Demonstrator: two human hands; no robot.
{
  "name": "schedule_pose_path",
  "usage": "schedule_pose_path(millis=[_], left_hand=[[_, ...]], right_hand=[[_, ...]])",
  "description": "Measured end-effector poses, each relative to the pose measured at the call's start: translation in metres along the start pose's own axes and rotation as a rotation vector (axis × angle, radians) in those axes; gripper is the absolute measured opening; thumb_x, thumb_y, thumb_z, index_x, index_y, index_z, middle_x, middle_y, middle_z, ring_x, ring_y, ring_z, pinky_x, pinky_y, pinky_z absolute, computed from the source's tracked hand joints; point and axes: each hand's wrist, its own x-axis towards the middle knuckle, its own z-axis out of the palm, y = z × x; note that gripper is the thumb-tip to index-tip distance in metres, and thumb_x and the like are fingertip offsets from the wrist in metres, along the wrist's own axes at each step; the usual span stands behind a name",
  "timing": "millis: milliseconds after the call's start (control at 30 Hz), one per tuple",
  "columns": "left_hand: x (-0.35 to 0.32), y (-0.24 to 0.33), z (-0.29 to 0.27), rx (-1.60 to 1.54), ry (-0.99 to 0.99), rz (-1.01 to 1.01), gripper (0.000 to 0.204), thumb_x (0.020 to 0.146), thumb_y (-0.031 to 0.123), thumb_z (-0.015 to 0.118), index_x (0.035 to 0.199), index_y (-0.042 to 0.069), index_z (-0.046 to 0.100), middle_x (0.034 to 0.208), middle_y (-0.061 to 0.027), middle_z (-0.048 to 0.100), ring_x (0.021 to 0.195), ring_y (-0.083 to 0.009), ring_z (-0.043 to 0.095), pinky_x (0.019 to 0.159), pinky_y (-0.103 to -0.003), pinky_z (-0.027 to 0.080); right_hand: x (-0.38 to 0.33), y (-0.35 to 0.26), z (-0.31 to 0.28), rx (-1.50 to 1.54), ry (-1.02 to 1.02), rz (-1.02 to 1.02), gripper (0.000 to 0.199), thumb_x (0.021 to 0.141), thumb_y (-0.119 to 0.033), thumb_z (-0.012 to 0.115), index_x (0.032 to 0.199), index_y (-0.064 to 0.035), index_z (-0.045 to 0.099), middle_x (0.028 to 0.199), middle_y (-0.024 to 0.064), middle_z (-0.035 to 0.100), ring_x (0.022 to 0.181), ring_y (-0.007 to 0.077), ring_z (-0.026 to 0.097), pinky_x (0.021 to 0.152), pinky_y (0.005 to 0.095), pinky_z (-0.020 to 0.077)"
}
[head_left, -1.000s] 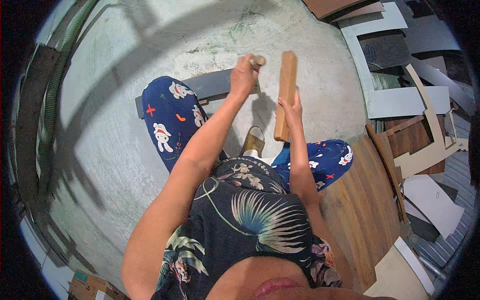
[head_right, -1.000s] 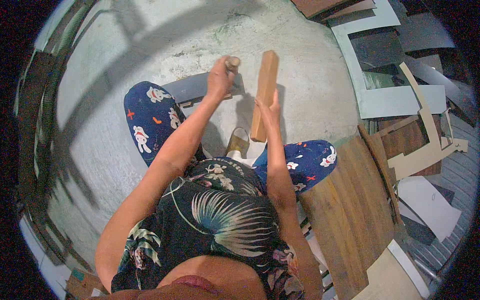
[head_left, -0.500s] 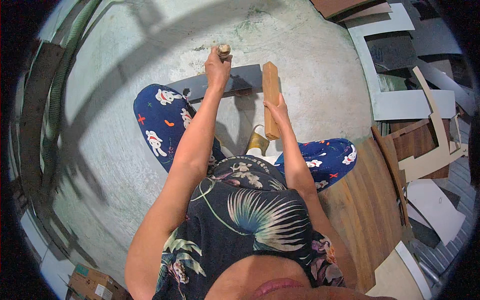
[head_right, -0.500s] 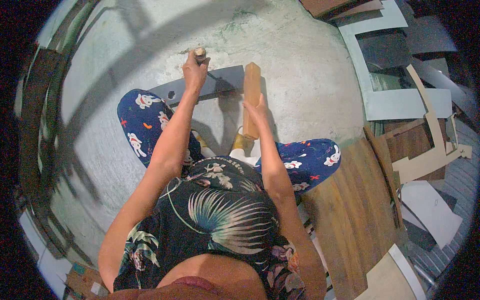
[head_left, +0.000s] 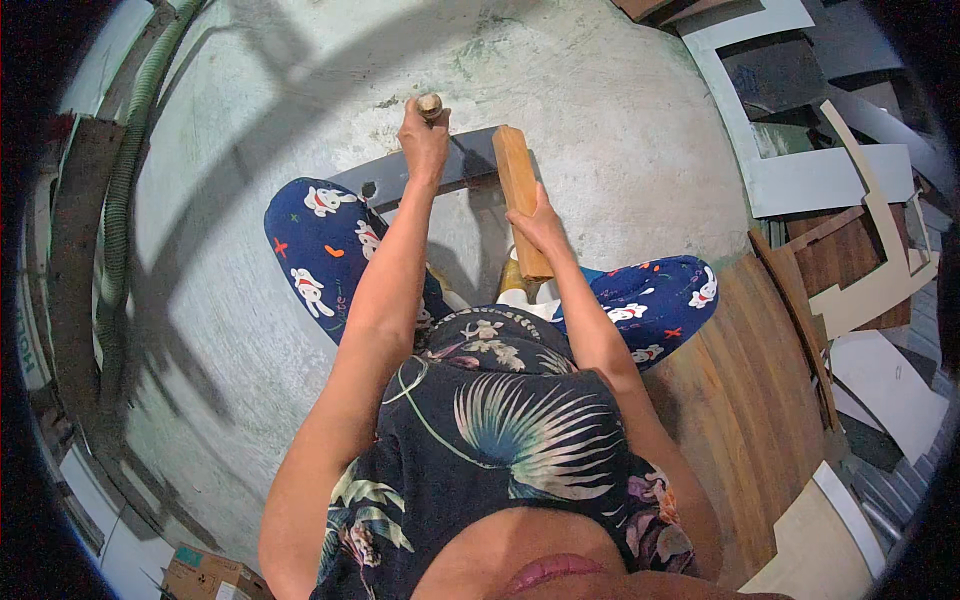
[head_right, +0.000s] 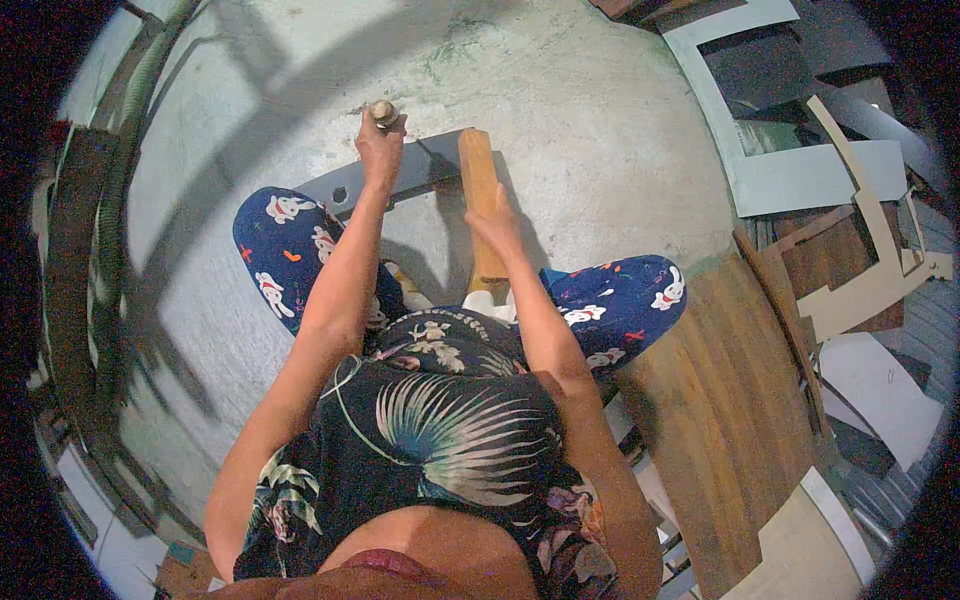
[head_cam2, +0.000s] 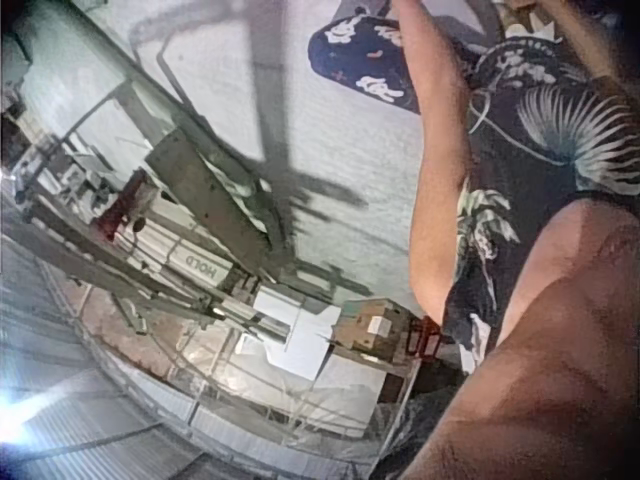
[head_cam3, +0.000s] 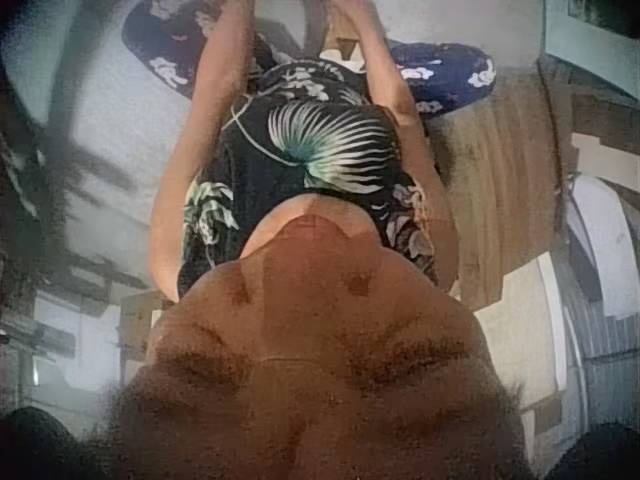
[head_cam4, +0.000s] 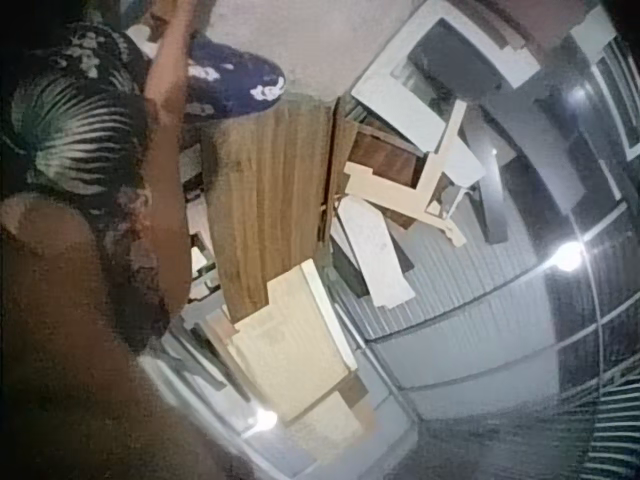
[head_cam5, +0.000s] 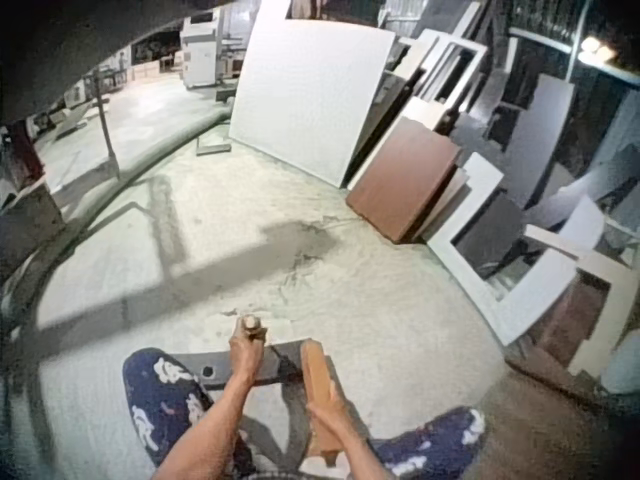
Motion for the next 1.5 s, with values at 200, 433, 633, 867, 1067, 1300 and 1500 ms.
schedule_pose_path(millis=[200,433,633,867,1067,1300,1500], left_hand=[[-0.003,-0.013,0.003,0.034,-0.038,0.03,0.035,0.076,0.013,0.072,0.105,0.003,0.055,0.091,-0.0189,0.067,0.087,-0.0329,0.067,0.073,-0.04,0.05],[-0.007,-0.01,0.002,0.072,-0.056,0.037,0.032,0.077,0.009,0.07,0.105,0.004,0.054,0.09,-0.0206,0.066,0.089,-0.0353,0.066,0.073,-0.041,0.05],[-0.007,-0.015,-0.001,0.082,-0.067,0.032,0.033,0.077,0.01,0.071,0.105,0.004,0.055,0.09,-0.0211,0.066,0.089,-0.0358,0.066,0.073,-0.04,0.05],[-0.004,-0.015,-0.003,0.047,-0.002,0.053,0.033,0.077,0.014,0.071,0.101,0.001,0.055,0.087,-0.0181,0.066,0.083,-0.0313,0.066,0.073,-0.04,0.05],[-0.001,-0.028,-0.008,-0.141,-0.003,-0.051,0.026,0.077,0.015,0.073,0.09,0.001,0.056,0.079,-0.0093,0.065,0.06,-0.0149,0.062,0.053,-0.03,0.053],[-0.012,-0.042,-0.005,-0.346,0.027,-0.271,0.02,0.076,0.012,0.07,0.086,0.003,0.054,0.073,-0.0053,0.061,0.06,-0.0125,0.059,0.048,-0.027,0.052],[-0.016,-0.056,-0.002,-0.374,0.02,-0.274,0.021,0.077,0.01,0.07,0.09,0.002,0.055,0.077,-0.0066,0.062,0.062,-0.015,0.061,0.05,-0.028,0.052]], right_hand=[[-0.004,-0.002,-0.001,-0.044,0.001,0.018,0.095,0.07,-0.038,0.069,0.145,-0.0021,0.023,0.13,0.0257,0.05,0.118,0.0358,0.052,0.098,0.0386,0.0416],[-0.004,0.002,-0.001,0.014,-0.003,0.017,0.099,0.068,-0.037,0.071,0.145,-0.0014,0.021,0.133,0.0268,0.046,0.122,0.0389,0.047,0.102,0.0411,0.0382],[-0.005,0.002,-0.001,-0.029,-0.042,0.013,0.092,0.07,-0.036,0.067,0.144,-0.002,0.024,0.13,0.0267,0.049,0.119,0.037,0.051,0.099,0.0385,0.041],[-0.012,-0.006,-0.005,-0.034,-0.034,0.085,0.097,0.068,-0.039,0.067,0.144,-0.0009,0.022,0.132,0.0276,0.047,0.12,0.0371,0.05,0.101,0.0387,0.0399],[-0.007,-0.004,-0.009,-0.011,-0.041,0.089,0.099,0.07,-0.035,0.071,0.146,-0.0001,0.016,0.133,0.028,0.046,0.122,0.0378,0.048,0.101,0.0411,0.0397],[-0.004,-0.003,-0.016,0.05,-0.117,0.102,0.097,0.07,-0.032,0.07,0.145,0.0008,0.017,0.133,0.0276,0.046,0.122,0.0374,0.048,0.101,0.0398,0.0394],[0.0,0.002,-0.016,0.037,-0.102,0.086,0.097,0.071,-0.033,0.07,0.145,0.0005,0.017,0.137,0.0266,0.042,0.126,0.0366,0.044,0.103,0.0396,0.0373]])
